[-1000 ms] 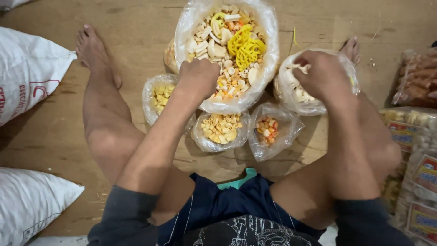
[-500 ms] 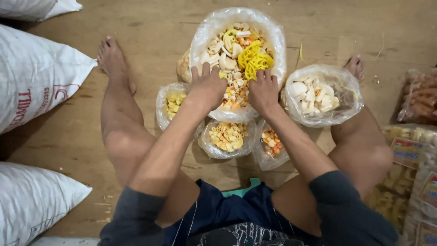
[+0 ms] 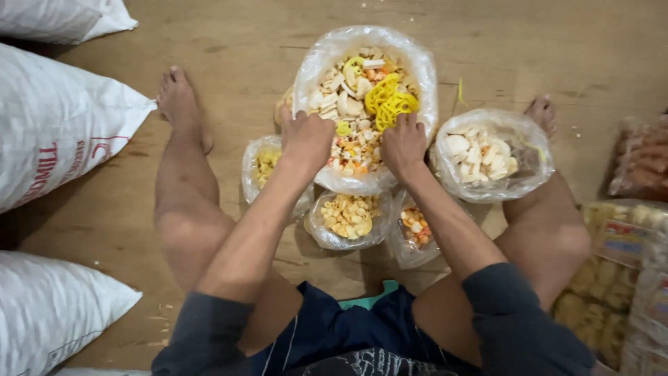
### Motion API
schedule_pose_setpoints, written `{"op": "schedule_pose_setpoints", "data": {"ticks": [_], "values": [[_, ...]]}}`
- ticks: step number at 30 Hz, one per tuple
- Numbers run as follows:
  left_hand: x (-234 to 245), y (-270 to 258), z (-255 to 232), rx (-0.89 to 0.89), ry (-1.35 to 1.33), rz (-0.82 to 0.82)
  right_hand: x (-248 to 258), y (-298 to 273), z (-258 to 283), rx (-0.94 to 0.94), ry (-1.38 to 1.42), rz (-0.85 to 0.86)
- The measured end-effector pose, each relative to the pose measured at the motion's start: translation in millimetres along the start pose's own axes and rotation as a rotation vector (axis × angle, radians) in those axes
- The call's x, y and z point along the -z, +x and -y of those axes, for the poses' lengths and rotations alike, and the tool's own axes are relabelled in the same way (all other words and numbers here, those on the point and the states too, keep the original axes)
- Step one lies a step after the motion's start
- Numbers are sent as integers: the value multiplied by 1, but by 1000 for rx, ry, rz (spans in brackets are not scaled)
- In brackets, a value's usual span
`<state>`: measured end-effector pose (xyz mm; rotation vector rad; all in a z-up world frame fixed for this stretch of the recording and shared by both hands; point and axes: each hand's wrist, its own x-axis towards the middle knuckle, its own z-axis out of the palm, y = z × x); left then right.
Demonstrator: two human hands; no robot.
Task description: The person sits on the floor and sorts mixed snack items from a large central plastic bag into several smaller plastic bags. They use both hands to pick up different types of snacks, including yellow rings, white slices, and orange pieces, and place them into separate bags.
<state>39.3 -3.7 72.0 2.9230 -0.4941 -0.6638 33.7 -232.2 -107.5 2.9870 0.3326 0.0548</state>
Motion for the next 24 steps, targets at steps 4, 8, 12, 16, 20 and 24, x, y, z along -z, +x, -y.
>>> {"op": "schedule_pose_setpoints", "data": {"ticks": [4,8,12,16,20,24], "values": [[-9,-2,-5,16,80,-4,34,12,-7,-79,141,66],[-51,16,-6,-22,133,-96,51,16,-35,-193,344,255],[-85,35,-16,-18,227,-193,180,17,-79,-216,401,566],[-112,45,-11,59,341,-12,205,6,-128,-241,223,625],[-108,44,-14,115,384,64,188,-19,-156,-555,174,717],[-115,50,-15,109,405,78,197,-26,-157,-658,255,684]]}}
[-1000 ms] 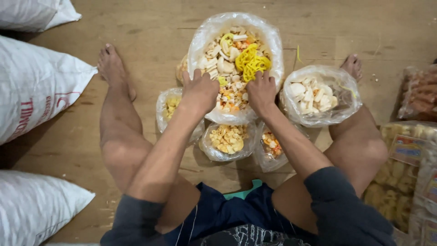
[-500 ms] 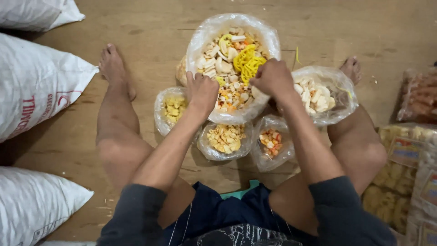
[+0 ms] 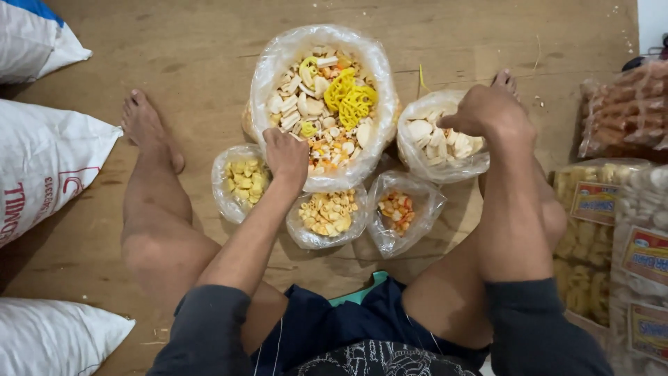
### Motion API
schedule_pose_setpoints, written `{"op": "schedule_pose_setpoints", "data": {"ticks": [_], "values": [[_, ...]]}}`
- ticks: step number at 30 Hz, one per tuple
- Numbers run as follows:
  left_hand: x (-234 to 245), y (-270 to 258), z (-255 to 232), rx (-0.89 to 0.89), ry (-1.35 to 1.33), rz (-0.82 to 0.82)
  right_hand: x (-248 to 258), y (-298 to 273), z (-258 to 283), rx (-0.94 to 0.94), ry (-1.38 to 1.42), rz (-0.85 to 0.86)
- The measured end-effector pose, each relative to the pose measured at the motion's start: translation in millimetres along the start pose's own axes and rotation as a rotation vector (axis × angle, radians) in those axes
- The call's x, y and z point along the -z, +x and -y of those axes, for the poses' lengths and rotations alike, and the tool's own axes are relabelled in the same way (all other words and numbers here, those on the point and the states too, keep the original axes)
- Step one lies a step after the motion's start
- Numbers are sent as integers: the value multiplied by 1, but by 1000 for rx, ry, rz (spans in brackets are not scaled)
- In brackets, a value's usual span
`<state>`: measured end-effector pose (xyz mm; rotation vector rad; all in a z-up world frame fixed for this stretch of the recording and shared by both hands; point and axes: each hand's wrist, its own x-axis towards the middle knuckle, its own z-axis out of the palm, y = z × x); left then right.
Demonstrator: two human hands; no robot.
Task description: The person sits on the floor and sorts mixed snack items from a large central plastic bag into several smaller plastic bags. They use both hands to pick up different types of snacks, including yellow rings, white slices, and orange pieces, and place them into separate bags.
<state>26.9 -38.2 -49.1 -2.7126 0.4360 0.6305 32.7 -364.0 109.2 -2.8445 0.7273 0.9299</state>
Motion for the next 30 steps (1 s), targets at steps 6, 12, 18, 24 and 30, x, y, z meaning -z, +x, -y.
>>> {"op": "schedule_pose_setpoints", "data": {"ticks": [6,12,18,24,30], "values": [[9,-3,-3,22,33,38,2,-13,6,58,84,-35],[15,-2,-4,61,36,93,-1,-30,28,221,3,10],[22,-3,-6,76,31,146,-4,-54,55,435,-84,23],[28,-2,0,46,-7,106,-33,-45,78,676,-197,-33],[58,-2,18,-119,-701,-39,-34,-48,96,806,-34,-52]]}}
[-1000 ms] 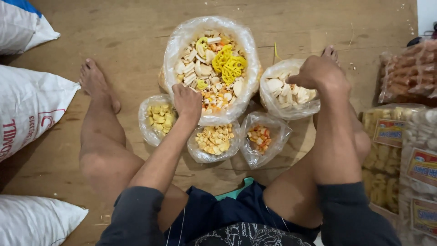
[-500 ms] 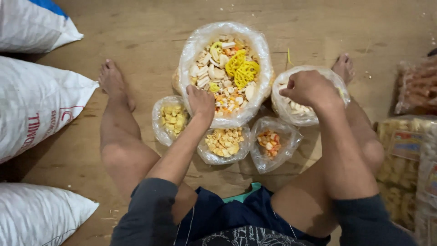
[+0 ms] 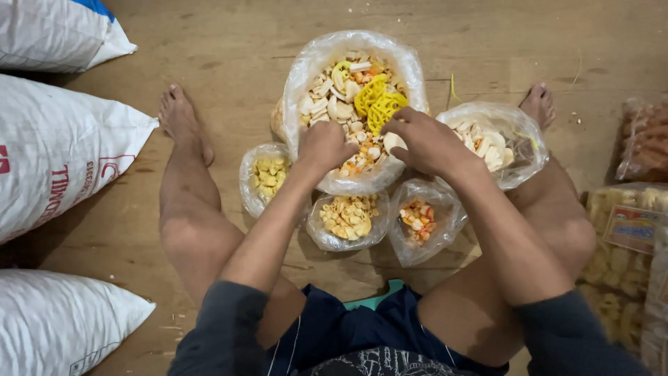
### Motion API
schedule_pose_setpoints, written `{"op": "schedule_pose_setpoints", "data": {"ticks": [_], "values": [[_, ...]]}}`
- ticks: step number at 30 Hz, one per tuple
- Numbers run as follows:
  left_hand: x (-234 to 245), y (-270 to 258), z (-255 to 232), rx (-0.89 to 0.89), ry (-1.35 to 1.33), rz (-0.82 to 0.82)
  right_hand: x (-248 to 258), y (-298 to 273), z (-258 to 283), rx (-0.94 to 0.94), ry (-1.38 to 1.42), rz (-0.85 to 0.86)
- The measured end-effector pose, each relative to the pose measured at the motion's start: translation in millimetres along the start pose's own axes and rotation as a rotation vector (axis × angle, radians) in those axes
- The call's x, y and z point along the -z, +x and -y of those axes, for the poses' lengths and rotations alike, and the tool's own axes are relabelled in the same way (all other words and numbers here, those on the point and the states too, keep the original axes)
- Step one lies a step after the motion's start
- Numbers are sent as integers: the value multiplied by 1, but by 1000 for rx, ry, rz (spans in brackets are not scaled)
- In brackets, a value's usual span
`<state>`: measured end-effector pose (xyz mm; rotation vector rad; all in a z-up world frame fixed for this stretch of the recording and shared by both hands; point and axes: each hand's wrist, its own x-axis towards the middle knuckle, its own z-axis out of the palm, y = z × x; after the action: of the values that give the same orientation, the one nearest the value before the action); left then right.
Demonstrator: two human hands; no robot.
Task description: The person sits on the floor and sorts mixed snack items from a large central plastic bag into several smaller plastic bags. They use both hands to pick up different types of snacks, including yellow rings, white slices, and orange pieces, and place them into separate bags.
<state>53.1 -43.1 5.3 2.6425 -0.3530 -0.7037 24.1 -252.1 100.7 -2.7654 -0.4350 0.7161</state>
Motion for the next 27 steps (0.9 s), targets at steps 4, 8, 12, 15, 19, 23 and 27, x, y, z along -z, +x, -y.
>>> {"op": "schedule_pose_setpoints", "data": {"ticks": [4,8,12,15,19,23,27], "values": [[45,-24,-29,-91,-469,5,-4,8,2,21,73,-27],[53,-32,-36,-112,-640,70,-15,13,-11,2,35,-90],[46,-21,-20,-109,-418,-46,-7,-1,-34,-103,-9,-76],[10,18,44,73,141,-248,18,-24,-54,-210,-72,-46],[-33,36,64,67,336,-249,21,-32,-82,-398,-74,5],[-35,24,55,-56,479,-444,-1,-27,-116,-495,-115,101],[-56,37,68,-93,471,-642,-10,-19,-125,-556,-78,115]]}}
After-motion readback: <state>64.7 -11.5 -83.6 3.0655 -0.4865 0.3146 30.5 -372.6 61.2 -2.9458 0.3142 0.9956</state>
